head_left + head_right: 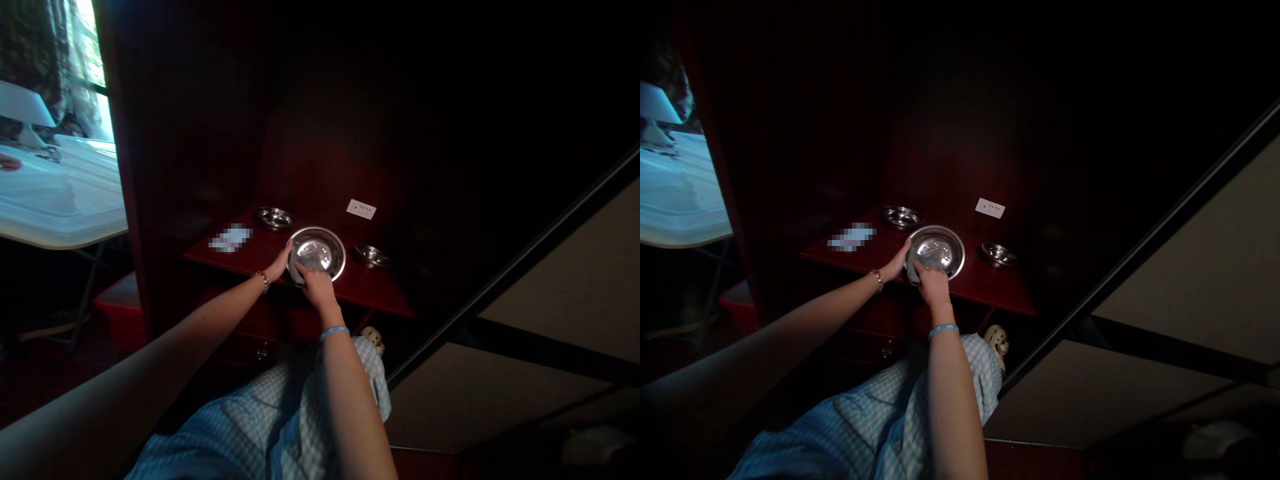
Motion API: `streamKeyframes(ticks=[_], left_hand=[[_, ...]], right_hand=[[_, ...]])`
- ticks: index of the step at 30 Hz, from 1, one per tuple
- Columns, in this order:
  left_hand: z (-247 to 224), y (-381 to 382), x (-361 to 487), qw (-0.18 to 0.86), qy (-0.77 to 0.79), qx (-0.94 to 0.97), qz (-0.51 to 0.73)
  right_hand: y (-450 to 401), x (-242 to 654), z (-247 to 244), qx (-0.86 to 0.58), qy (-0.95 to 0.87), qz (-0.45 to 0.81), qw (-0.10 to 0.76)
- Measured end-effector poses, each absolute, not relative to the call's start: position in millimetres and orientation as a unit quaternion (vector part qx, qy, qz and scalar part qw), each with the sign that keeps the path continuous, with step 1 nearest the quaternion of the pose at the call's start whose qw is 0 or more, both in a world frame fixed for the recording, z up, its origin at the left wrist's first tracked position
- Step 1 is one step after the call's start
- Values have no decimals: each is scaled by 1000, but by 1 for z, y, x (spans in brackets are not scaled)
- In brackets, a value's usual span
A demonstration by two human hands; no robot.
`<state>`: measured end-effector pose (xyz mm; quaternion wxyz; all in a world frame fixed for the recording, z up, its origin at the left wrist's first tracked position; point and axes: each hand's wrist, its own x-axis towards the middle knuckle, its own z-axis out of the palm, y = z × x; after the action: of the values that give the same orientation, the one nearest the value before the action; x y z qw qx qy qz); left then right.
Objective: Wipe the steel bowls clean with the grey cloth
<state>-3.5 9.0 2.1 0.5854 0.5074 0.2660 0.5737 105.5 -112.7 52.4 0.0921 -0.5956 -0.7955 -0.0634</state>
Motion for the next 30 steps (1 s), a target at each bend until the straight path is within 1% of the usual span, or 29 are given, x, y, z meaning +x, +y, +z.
streamKeyframes(ticks=[4, 7, 9, 13, 16, 19, 22, 25, 27, 30], left_hand=[[6, 5, -4, 606, 225, 482, 591], [7, 1, -6, 612, 219, 484, 585], [7, -1, -9, 620, 237, 499, 557], [7, 0, -12, 621, 301, 522, 500], [6, 3, -10, 614, 322, 505, 514], [2, 9, -6, 624, 267, 507, 532], [-4, 16, -3, 619, 231, 504, 556], [-9, 20, -2, 620, 223, 482, 577], [-11, 23, -2, 628, 226, 456, 589], [-15, 26, -4, 622, 237, 414, 621]], right_hand=[[-115, 103, 60, -604, -782, -115, 99], [-116, 104, 62, -608, -771, -109, 153], [-116, 106, 63, -603, -758, -77, 237], [-110, 108, 66, -538, -699, 70, 465], [-105, 110, 69, -472, -595, 186, 624], [-102, 112, 72, -417, -442, 321, 727], [-101, 114, 75, -364, -303, 441, 762], [-97, 119, 74, -336, -236, 514, 753], [-92, 124, 69, -339, -221, 538, 740], [-84, 130, 59, -346, -238, 533, 734]])
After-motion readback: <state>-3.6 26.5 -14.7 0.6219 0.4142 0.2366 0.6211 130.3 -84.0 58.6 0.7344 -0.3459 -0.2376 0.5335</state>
